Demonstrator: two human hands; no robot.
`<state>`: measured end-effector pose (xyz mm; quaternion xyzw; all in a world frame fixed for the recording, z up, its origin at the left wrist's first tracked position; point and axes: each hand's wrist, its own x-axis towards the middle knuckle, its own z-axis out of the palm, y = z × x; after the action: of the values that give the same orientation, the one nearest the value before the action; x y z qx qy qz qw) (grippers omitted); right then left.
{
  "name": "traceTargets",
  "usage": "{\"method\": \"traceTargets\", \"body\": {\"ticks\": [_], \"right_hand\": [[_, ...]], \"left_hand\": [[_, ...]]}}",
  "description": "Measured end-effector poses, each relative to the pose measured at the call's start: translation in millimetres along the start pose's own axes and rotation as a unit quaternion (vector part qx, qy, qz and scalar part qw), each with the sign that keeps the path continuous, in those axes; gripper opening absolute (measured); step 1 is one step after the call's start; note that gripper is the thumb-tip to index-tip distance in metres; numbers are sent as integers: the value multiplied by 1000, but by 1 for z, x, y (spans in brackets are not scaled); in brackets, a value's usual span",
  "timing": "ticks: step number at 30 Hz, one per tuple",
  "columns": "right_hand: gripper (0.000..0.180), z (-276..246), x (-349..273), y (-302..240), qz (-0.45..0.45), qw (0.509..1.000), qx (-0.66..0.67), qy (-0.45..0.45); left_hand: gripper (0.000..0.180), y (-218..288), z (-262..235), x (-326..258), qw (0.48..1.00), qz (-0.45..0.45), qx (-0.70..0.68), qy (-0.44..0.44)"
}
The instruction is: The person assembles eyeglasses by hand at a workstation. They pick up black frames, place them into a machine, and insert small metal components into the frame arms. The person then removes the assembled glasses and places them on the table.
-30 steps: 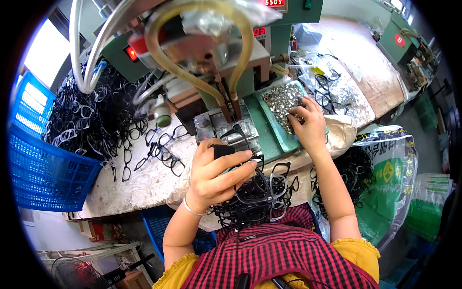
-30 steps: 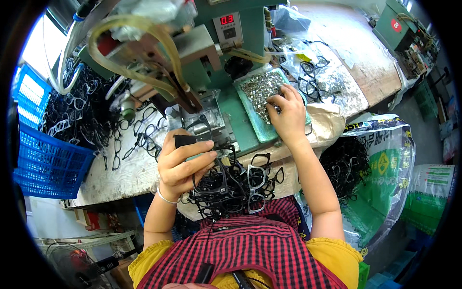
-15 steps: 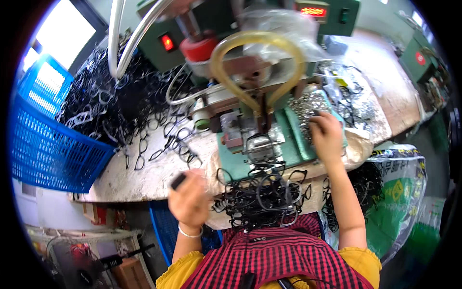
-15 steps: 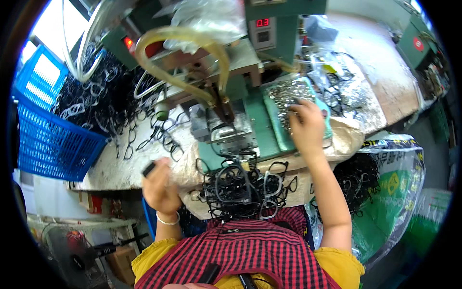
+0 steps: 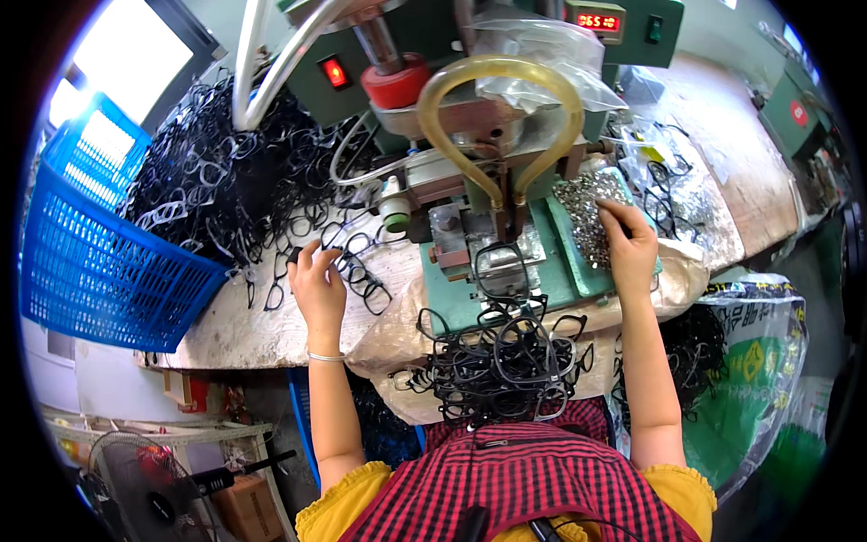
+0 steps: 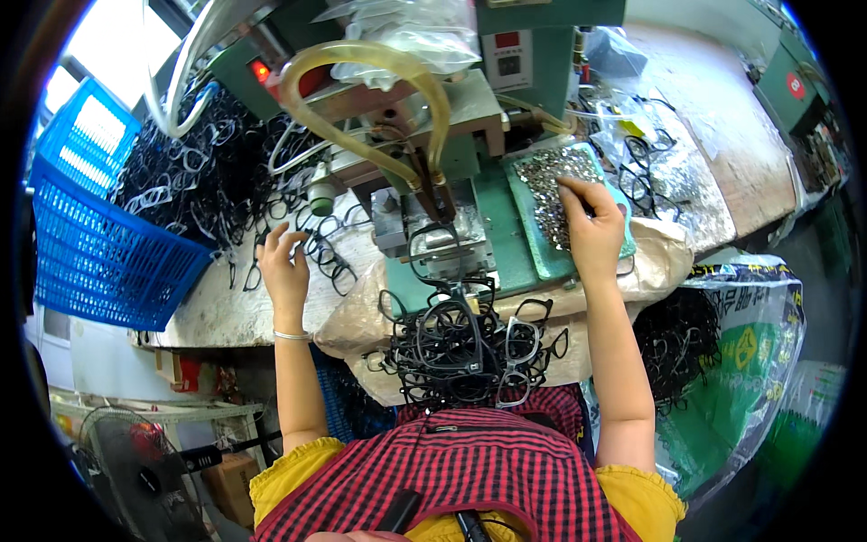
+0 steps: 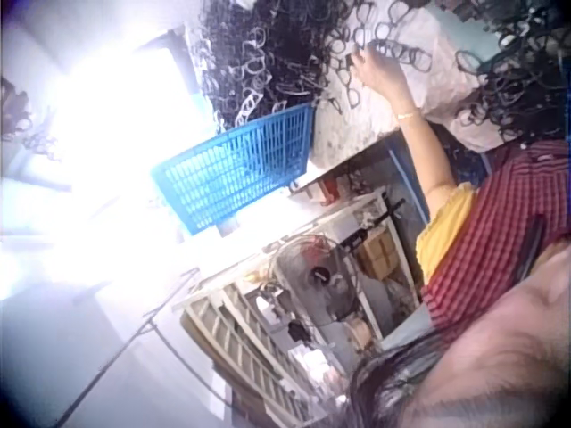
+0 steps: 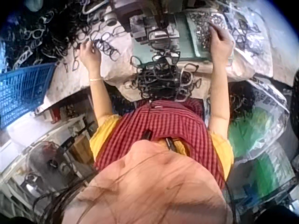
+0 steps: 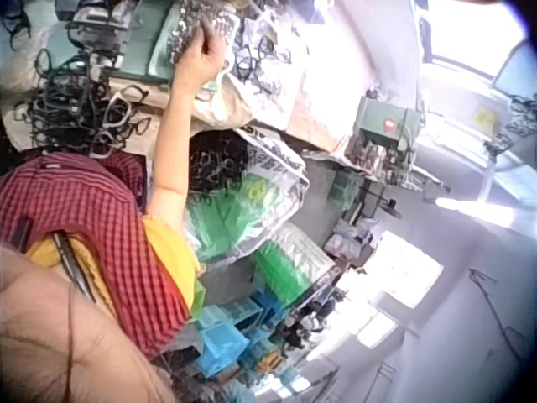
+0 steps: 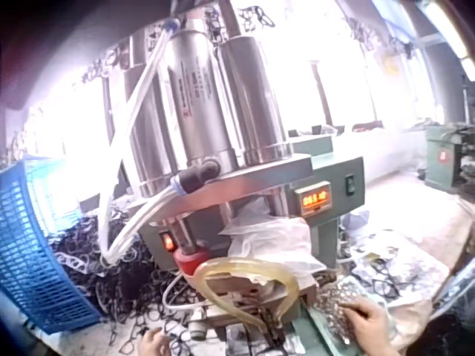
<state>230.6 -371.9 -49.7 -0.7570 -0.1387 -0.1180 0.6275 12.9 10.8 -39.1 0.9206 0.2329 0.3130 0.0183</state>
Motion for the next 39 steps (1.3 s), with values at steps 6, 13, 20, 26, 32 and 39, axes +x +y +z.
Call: {"method": "traceTargets", "body": {"ticks": [6,13,20,26,32,39], "right_hand": [[15,-25,-28,-26,-71,995,-64,-17],[32,38,-16,-79,-129,980,116,-97],[51,60,-29,-85,-16,960,244,-135],[55,49,-41,-122,62,947,266,-172],[29,23,-17,-95,-177,970,-30,-166],[21,-14,0,12,-163,927,-337,-35]], "left_hand": [[20,-33,48,-6,991,37,-73,-108],[17,-32,26,31,979,86,-179,46],[28,-18,-4,47,760,-40,-643,84],[30,118,-78,0,543,-239,-804,43],[37,203,-82,-32,286,-245,-806,-458],[32,219,-56,-22,248,-274,-805,-464]]}}
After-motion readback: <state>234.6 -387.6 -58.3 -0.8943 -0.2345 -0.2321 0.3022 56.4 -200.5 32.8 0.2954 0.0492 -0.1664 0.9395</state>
